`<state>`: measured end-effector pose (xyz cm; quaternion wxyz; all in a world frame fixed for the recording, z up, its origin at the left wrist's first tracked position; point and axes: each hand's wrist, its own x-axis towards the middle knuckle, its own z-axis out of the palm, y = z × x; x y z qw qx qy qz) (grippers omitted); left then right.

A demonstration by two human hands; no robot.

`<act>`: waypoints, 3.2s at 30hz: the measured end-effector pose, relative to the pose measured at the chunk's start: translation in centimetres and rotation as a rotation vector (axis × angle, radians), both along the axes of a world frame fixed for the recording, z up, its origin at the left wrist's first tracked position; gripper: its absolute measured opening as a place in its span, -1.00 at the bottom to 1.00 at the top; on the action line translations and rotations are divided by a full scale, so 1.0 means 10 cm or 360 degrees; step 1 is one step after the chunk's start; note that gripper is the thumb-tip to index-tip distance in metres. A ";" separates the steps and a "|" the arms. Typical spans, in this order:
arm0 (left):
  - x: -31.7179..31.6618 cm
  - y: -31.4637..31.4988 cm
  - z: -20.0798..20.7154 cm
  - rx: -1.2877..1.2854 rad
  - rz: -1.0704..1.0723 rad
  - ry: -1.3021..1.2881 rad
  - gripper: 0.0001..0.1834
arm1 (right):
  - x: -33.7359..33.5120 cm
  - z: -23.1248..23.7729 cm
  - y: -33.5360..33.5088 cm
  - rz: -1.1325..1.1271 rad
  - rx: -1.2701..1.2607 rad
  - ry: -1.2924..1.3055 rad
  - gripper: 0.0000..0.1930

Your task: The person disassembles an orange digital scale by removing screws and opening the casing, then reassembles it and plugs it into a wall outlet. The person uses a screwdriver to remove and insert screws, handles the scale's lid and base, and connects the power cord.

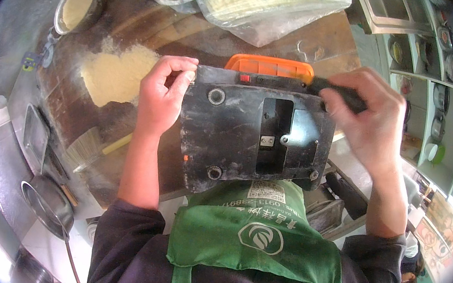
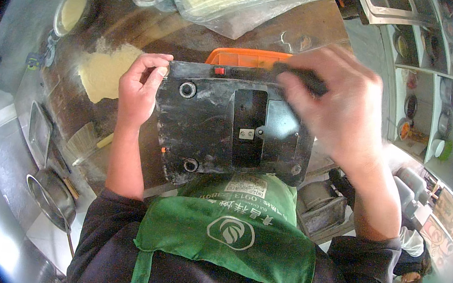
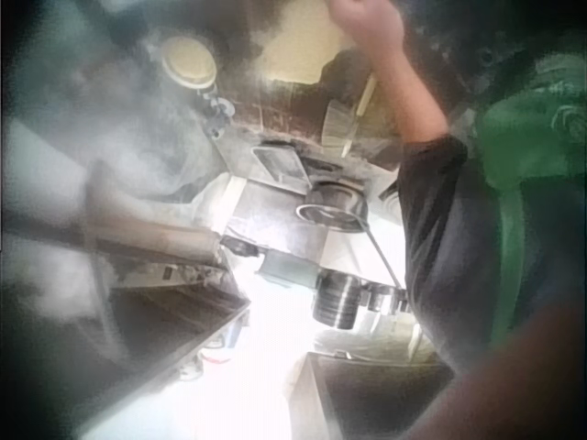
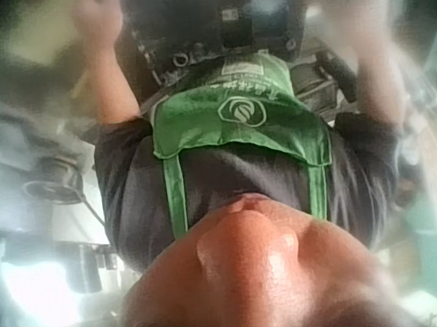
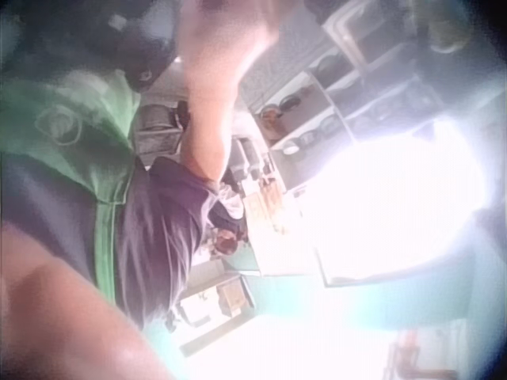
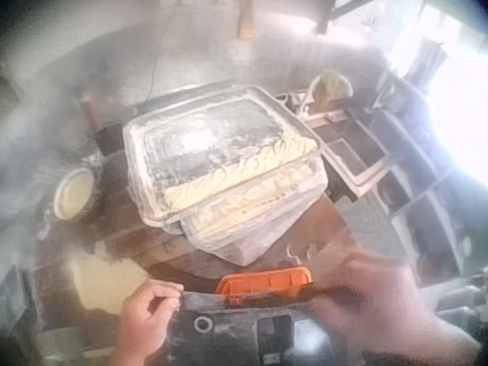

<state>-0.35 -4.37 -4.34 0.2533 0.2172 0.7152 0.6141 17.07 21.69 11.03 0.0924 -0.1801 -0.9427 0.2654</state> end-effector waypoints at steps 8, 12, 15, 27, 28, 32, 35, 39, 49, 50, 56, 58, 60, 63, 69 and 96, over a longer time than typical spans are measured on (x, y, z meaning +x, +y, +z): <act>0.06 -0.02 -0.02 -0.0103 0.0085 0.0035 -0.83 | 0.43 -1.15 1.05 -0.0675 -0.0527 -0.0223 -0.73; 0.25 -0.13 -0.08 -0.0004 0.0132 0.0054 -0.50 | 0.61 -1.75 1.09 -0.0777 -0.0753 -0.0289 -0.66; 0.42 -0.27 -0.06 -0.0042 0.0147 -0.0310 -0.44 | 0.59 -1.89 1.04 -0.0580 -0.0374 -0.0102 -0.67; -1.46 -0.60 0.19 -0.1389 0.0602 0.0790 -0.75 | 0.78 -1.75 0.96 -0.0476 0.0045 0.0055 -0.76; -1.60 -0.63 0.17 -0.1568 0.0569 0.0808 -0.75 | 0.89 -1.72 0.95 -0.0521 0.0017 0.0085 -0.76; -2.16 -0.90 0.01 -0.1591 0.1160 0.0903 -0.77 | 1.42 -1.65 0.90 -0.0599 0.0060 0.0115 -0.78; -2.47 -1.41 -0.14 -0.1579 0.1557 0.1176 -0.73 | 1.88 -1.66 0.84 -0.0773 0.0072 0.0052 -0.79; -2.86 -2.12 -0.34 -0.1982 0.1258 0.1224 -0.57 | 2.39 -1.66 0.72 -0.0967 0.0097 -0.0167 -0.79; -3.45 -2.66 -0.58 -0.2118 0.0494 0.1617 -0.75 | 2.23 -1.18 0.37 -0.0928 0.0435 -0.0221 -0.81; -3.48 -2.74 -0.51 -0.2137 0.0460 0.1780 -0.76 | 2.13 -1.10 0.36 -0.0831 0.0424 -0.0116 -0.81; -3.47 -2.99 0.15 -0.1715 0.1089 0.1613 -0.67 | 1.56 -0.59 0.21 -0.0846 0.0526 0.0067 -0.84; -3.32 -2.96 0.76 -0.1809 0.1298 0.1763 -0.63 | 1.33 -0.40 0.10 -0.0753 0.0580 0.0278 -0.84; -3.10 -2.72 1.51 -0.1442 0.1361 0.1863 -0.58 | 1.07 -0.20 -0.05 -0.0725 0.0517 0.0406 -0.84; -2.44 -2.01 2.48 -0.0460 0.0972 0.1434 -0.53 | 0.54 0.08 -0.40 -0.0332 0.0238 0.0719 -0.83; -0.78 -0.19 2.76 0.0965 -0.0458 -0.0137 -0.56 | -0.33 0.55 -1.01 0.0308 -0.0489 0.0650 -0.54; -0.13 0.19 0.21 -0.0433 -0.0134 -0.0136 -0.70 | -0.74 -1.18 0.26 0.0110 -0.1506 -0.0547 -0.93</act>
